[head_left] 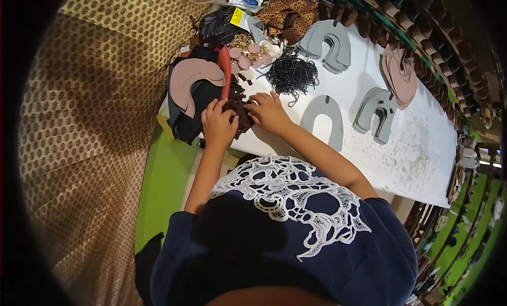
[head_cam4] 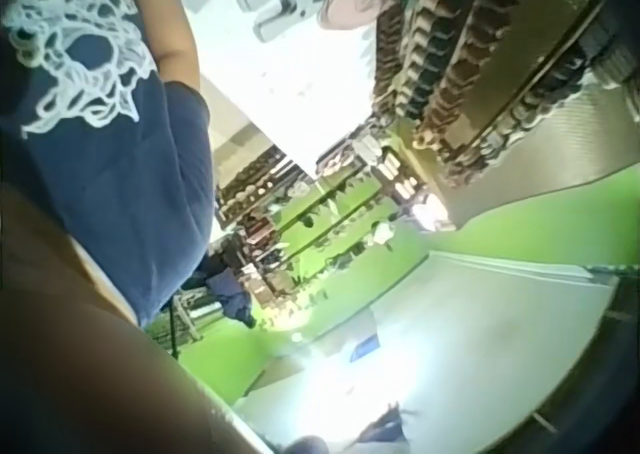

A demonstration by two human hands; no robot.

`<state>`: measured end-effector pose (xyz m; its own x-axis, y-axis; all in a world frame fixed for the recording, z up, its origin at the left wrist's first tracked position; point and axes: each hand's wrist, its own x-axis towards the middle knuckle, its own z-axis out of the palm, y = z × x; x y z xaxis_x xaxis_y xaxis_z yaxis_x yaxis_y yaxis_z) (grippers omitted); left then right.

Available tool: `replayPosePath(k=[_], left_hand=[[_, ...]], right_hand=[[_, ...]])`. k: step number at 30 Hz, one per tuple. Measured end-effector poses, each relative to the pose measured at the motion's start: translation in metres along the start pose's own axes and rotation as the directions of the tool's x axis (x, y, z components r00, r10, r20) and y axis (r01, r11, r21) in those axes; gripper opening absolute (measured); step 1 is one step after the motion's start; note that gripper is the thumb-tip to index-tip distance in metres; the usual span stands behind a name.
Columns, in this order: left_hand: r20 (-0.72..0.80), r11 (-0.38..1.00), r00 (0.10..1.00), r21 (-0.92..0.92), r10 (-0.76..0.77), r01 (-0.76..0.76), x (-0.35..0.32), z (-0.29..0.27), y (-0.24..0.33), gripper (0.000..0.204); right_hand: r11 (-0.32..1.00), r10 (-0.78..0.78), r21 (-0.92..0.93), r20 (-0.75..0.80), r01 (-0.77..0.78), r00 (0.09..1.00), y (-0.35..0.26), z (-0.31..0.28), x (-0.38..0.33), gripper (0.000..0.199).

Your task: Arranging and preparing small components on shoe upper templates at a workbench.

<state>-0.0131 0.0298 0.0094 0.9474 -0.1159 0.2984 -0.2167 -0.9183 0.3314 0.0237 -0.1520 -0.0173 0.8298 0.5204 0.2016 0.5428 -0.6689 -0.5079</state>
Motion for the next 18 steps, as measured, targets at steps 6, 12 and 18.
replayPosePath(k=[6, 12, 18], left_hand=[[-0.006, 0.995, 0.995, -0.003, 0.100, -0.100, 0.000, -0.005, -0.002, 0.012], [-0.200, 0.975, 0.954, 0.042, 0.224, -0.220, 0.005, -0.007, 0.004, 0.010], [-0.221, 0.923, 0.897, 0.052, 0.383, -0.381, 0.016, -0.003, 0.021, 0.011]], right_hand=[[0.998, 0.056, 0.028, -0.062, -0.055, 0.997, -0.003, 0.003, 0.005, 0.023], [0.963, 0.070, 0.266, -0.080, -0.046, 0.994, 0.012, -0.007, 0.011, 0.020], [0.790, 0.113, 0.596, 0.091, -0.145, 0.989, 0.027, -0.026, -0.002, 0.021]])
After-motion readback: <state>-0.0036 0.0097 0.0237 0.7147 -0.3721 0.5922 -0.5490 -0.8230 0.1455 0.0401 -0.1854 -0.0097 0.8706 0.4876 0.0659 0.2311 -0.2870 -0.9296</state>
